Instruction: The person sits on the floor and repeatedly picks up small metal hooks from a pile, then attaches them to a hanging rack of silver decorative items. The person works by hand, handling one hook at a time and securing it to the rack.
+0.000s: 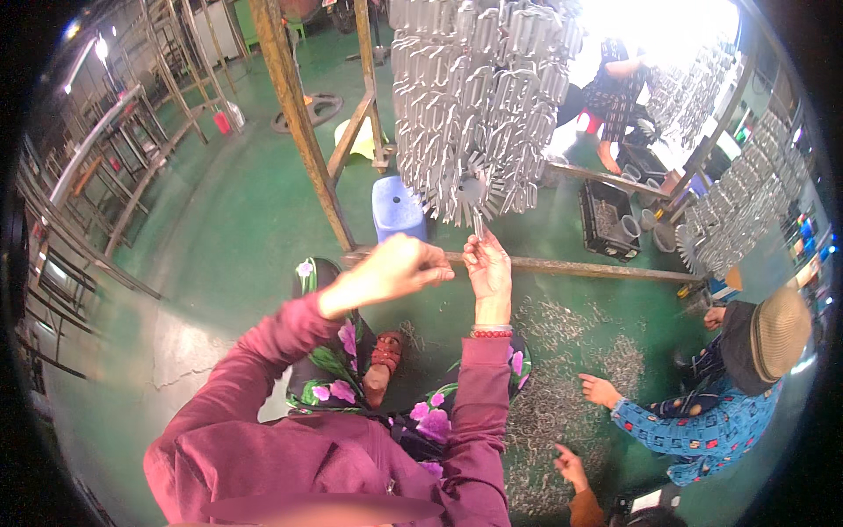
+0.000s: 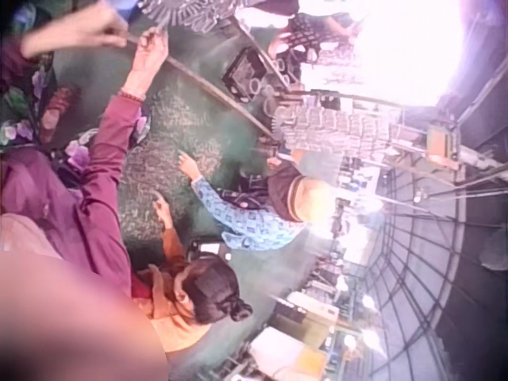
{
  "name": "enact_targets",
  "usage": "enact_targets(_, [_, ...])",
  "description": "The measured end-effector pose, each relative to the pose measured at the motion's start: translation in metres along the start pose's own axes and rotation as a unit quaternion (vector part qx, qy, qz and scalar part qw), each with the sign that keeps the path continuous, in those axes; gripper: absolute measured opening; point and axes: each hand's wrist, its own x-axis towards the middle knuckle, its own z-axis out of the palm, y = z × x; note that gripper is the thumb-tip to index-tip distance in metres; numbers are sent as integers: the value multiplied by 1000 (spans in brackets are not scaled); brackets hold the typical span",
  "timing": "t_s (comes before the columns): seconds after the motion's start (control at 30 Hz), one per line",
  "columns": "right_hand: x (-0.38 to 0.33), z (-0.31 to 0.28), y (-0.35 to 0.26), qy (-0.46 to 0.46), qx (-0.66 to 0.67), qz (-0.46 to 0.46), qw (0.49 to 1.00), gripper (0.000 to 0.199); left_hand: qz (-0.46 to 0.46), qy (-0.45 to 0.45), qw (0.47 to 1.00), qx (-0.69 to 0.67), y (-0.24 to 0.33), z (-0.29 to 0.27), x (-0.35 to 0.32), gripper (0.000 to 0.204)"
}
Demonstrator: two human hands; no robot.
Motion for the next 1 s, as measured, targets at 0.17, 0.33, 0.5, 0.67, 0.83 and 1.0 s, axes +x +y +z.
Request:
enact_targets(0.17, [14,-4,-3,13,-66,-6,998,33,-154,132,818,-539,-75,127,35,22])
enact_targets(0.33, [31,-9,-8,-10,-86,-7,996,29,-203,263,703,-628,-69,158,50,18])
enact_targets(0.5, [28,-2,-8,-1,-105,-6,994,31,-201,317,641,-669,-55,157,60,20])
enact_targets(0.67, [17,0,-12,28,-197,-8,980,23,-230,111,432,-865,-45,152,55,28])
enact_targets(0.83, [5,9,-20,28,-190,-5,981,38,-192,-21,300,-934,-50,133,50,25])
enact_targets(1.0, [2,3,-29,-31,-211,19,977,40,-202,-56,235,-949,-47,128,51,20])
